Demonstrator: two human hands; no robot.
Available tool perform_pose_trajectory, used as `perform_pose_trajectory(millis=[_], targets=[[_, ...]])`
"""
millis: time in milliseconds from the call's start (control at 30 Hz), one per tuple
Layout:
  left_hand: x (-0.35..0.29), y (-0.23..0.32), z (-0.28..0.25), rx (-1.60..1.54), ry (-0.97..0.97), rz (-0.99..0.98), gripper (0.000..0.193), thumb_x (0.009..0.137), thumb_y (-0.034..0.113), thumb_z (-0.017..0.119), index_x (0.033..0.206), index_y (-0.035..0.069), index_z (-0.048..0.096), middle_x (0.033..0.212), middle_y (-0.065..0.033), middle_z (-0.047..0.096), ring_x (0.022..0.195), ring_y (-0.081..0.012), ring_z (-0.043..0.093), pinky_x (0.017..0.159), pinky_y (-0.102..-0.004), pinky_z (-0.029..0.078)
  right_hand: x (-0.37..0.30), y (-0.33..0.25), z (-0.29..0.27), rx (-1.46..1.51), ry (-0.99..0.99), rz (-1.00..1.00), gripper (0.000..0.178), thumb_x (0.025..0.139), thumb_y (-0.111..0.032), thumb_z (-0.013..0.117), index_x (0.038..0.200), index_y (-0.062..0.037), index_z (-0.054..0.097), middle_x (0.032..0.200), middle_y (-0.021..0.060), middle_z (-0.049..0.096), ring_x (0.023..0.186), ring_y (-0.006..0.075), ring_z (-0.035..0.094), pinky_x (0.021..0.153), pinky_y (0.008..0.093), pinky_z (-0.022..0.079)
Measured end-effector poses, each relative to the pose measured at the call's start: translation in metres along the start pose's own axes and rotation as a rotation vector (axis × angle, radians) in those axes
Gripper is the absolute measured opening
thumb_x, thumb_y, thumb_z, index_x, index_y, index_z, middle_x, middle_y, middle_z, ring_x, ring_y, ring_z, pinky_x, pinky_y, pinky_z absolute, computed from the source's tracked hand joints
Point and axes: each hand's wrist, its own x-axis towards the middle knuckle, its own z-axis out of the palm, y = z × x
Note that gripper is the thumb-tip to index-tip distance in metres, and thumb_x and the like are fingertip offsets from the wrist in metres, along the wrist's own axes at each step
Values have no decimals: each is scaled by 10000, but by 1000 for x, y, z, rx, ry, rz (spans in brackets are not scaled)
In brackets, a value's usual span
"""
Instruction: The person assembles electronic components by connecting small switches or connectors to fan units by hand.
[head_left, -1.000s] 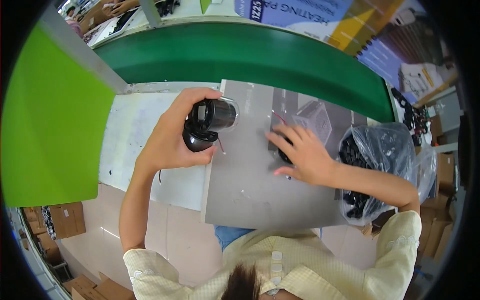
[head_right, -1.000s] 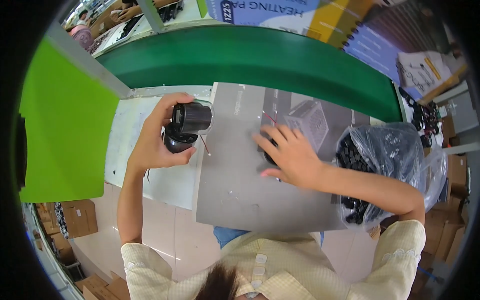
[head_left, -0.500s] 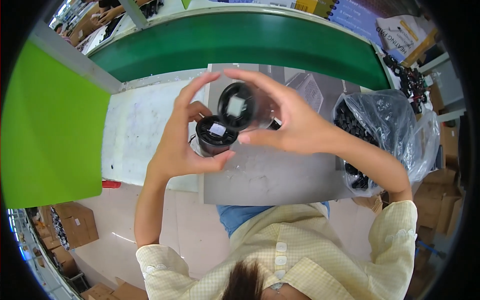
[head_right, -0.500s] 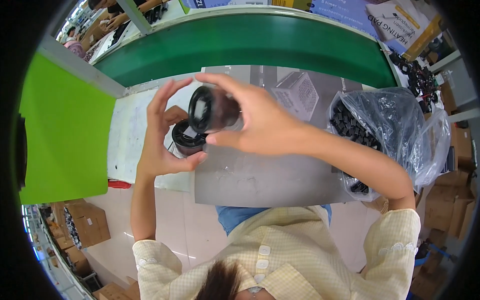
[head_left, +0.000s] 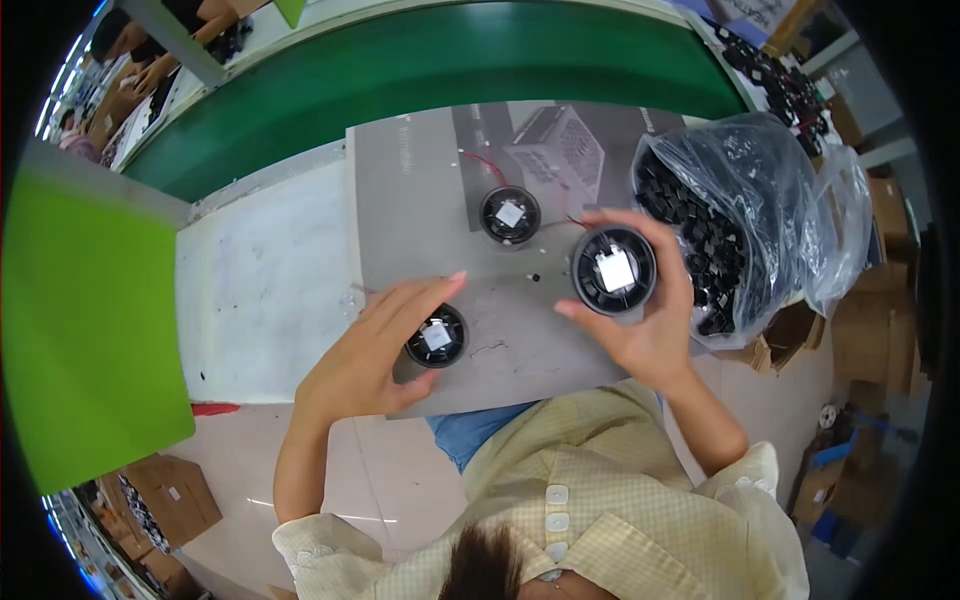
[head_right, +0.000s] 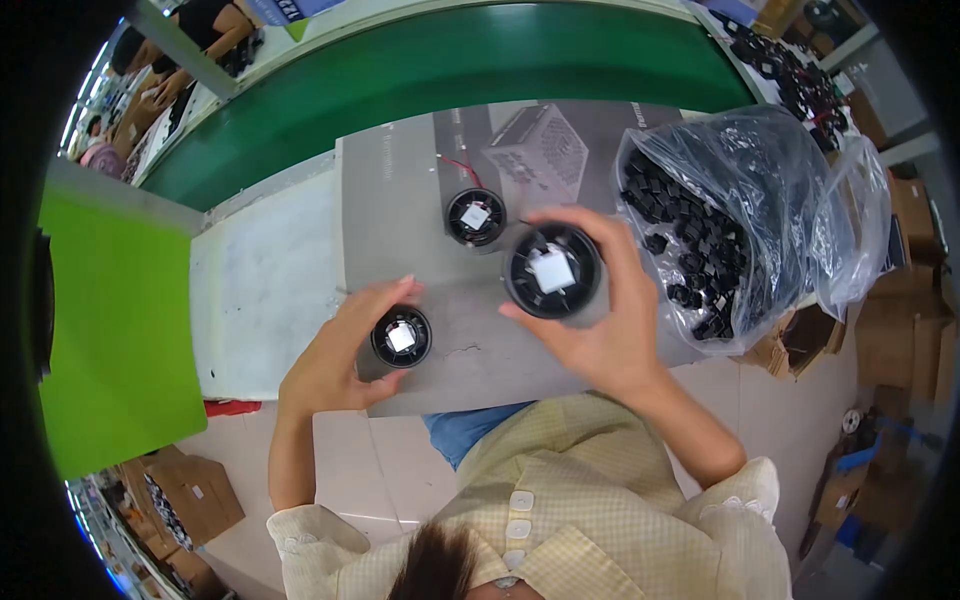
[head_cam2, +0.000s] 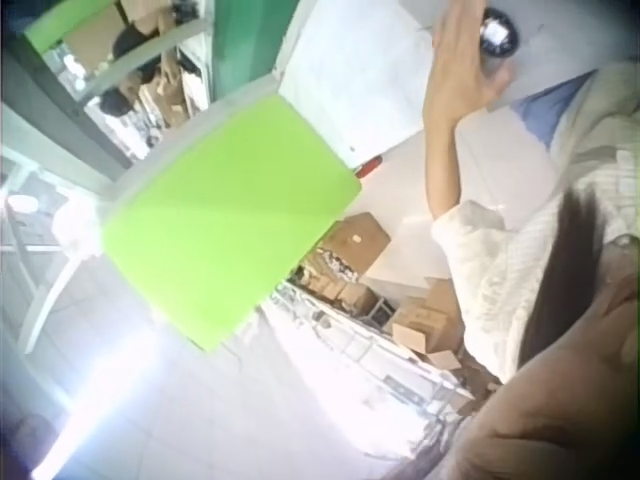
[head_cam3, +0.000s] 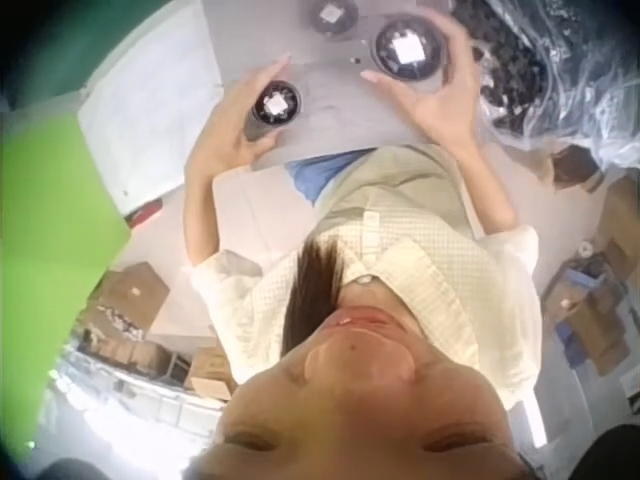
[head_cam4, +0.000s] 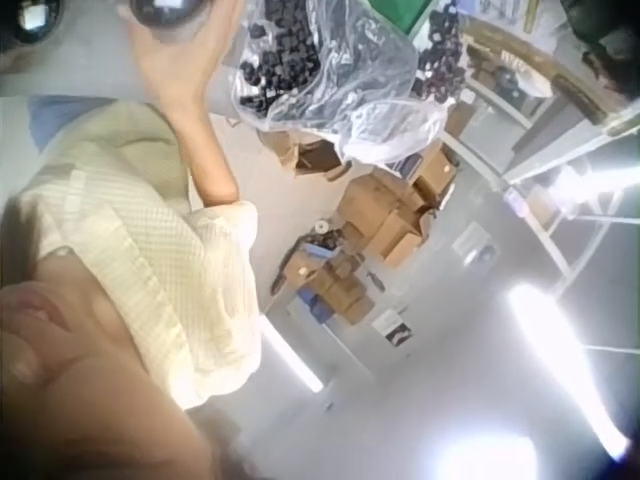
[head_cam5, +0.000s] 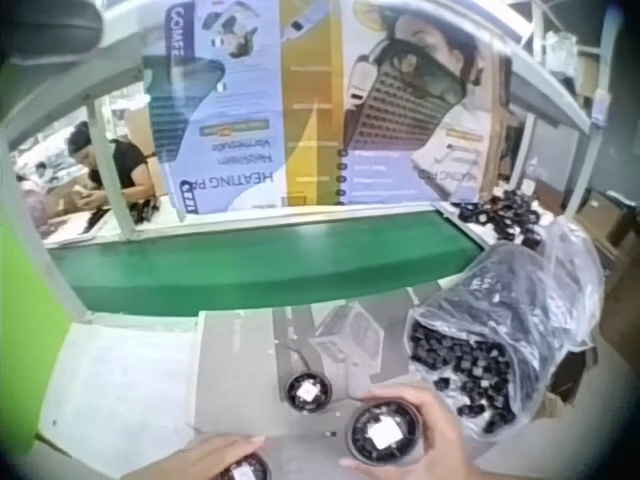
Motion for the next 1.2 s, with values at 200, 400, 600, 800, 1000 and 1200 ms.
perform_pose_trajectory(millis=[200, 400, 600, 800, 1000, 1200], targets=[[3, 16, 21, 517, 90, -74, 806, 675, 157, 862, 1403, 118, 517, 1328, -114, 543, 1217, -330, 528, 1042, -502, 416, -67, 54, -2, -276, 234, 140, 902, 639, -150, 947, 1382, -28, 451, 1239, 162, 570, 1069, 289, 625, 953, 364, 511], [0, 26, 31, 563, 191, -298, 666, 709, 106, 838, 1315, 134, 563, 1260, -121, 547, 1080, -357, 592, 824, -438, 542, -66, 46, 19, -557, 105, 28, 765, 699, -330, 874, 1367, -114, 570, 1357, 176, 496, 1075, 355, 574, 906, 420, 511], [23, 3, -8, 739, 160, -329, 675, 718, -84, 758, 1322, 142, 556, 1381, -78, 527, 1172, -348, 564, 910, -448, 531, -39, 32, 23, -459, -30, 41, 900, 722, -397, 837, 1476, -97, 447, 1442, 179, 444, 1046, 360, 566, 901, 431, 450], [27, 20, -8, 816, 219, -141, 596, 705, 24, 830, 1250, 102, 604, 1328, -106, 568, 1155, -336, 576, 928, -431, 518, -37, 58, -54, -839, 269, 117, 464, 846, -284, 760, 1229, -69, 611, 1134, 132, 608, 1014, 327, 557, 859, 437, 451], [93, 64, 80, 607, 346, 74, 602, 738, 419, 858, 1136, 32, 626, 1046, -129, 665, 906, -325, 644, 735, -385, 517, -34, 88, -65, -942, 171, 248, 319, 854, -171, 740, 1148, -76, 662, 1028, 94, 625, 945, 296, 570, 808, 412, 453], [124, 62, 95, 660, 272, -63, 391, 779, 330, 807, 978, 71, 593, 850, -83, 634, 752, -294, 637, 638, -420, 501, -29, 80, -71, -537, 183, 108, 307, 809, -33, 730, 1111, -48, 679, 1026, 134, 656, 953, 335, 601, 836, 422, 499]])
